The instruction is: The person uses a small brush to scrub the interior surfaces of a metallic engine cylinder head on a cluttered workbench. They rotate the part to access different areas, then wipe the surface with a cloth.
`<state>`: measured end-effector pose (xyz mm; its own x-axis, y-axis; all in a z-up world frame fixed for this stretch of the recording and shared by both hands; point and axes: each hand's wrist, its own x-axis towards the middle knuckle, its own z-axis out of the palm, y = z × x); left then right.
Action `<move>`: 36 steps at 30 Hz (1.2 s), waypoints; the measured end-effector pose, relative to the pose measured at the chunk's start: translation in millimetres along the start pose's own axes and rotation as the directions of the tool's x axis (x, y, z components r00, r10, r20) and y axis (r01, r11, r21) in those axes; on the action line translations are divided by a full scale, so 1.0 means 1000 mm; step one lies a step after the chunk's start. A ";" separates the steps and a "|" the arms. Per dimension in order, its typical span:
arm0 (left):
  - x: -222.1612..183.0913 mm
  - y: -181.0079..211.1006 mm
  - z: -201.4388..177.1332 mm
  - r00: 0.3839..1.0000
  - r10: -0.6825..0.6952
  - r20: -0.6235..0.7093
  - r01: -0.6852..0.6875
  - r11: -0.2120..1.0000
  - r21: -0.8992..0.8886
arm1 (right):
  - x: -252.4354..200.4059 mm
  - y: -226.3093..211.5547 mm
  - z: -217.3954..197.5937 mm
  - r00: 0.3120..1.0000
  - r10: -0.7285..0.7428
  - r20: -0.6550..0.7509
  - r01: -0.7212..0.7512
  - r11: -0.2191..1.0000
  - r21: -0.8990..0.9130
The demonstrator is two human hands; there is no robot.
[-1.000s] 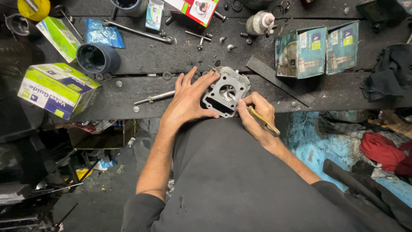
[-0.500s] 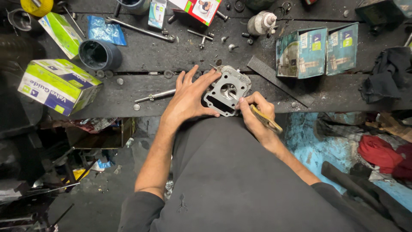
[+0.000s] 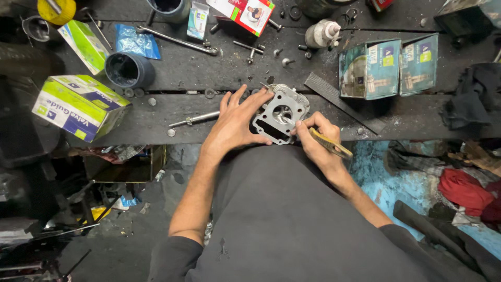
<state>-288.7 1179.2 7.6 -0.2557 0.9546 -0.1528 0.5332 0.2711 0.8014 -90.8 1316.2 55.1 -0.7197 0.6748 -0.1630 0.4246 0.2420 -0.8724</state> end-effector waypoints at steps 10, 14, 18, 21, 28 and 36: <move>0.003 -0.002 -0.004 1.000 -0.001 0.022 0.002 1.000 -0.024 | -0.006 -0.002 -0.001 0.999 0.040 -0.004 -0.040 0.998 -0.045; 0.003 -0.002 -0.003 1.000 0.002 0.023 -0.002 0.999 -0.036 | -0.001 -0.012 -0.003 0.999 -0.032 -0.044 0.022 0.976 -0.215; 0.004 -0.001 -0.001 1.000 0.015 0.005 -0.015 0.999 -0.035 | -0.002 -0.019 -0.003 0.993 -0.115 -0.040 0.099 0.952 -0.289; 0.004 -0.002 -0.001 1.000 0.020 0.001 -0.020 1.000 -0.024 | -0.001 -0.018 0.001 0.985 -0.159 -0.063 0.132 0.943 -0.305; 0.001 -0.003 -0.002 0.999 0.033 -0.012 -0.033 0.999 -0.017 | -0.001 -0.012 0.009 0.971 -0.226 -0.075 0.201 0.946 -0.254; 0.006 -0.004 -0.001 1.000 0.002 -0.014 -0.002 1.000 -0.016 | 0.004 -0.011 0.018 0.966 -0.251 -0.058 0.242 0.962 -0.126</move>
<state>-292.9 1183.4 4.5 -0.2663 0.9532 -0.1429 0.5204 0.2670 0.8111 -108.4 1303.3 56.0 -0.7702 0.6317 0.0878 0.3036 0.4843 -0.8205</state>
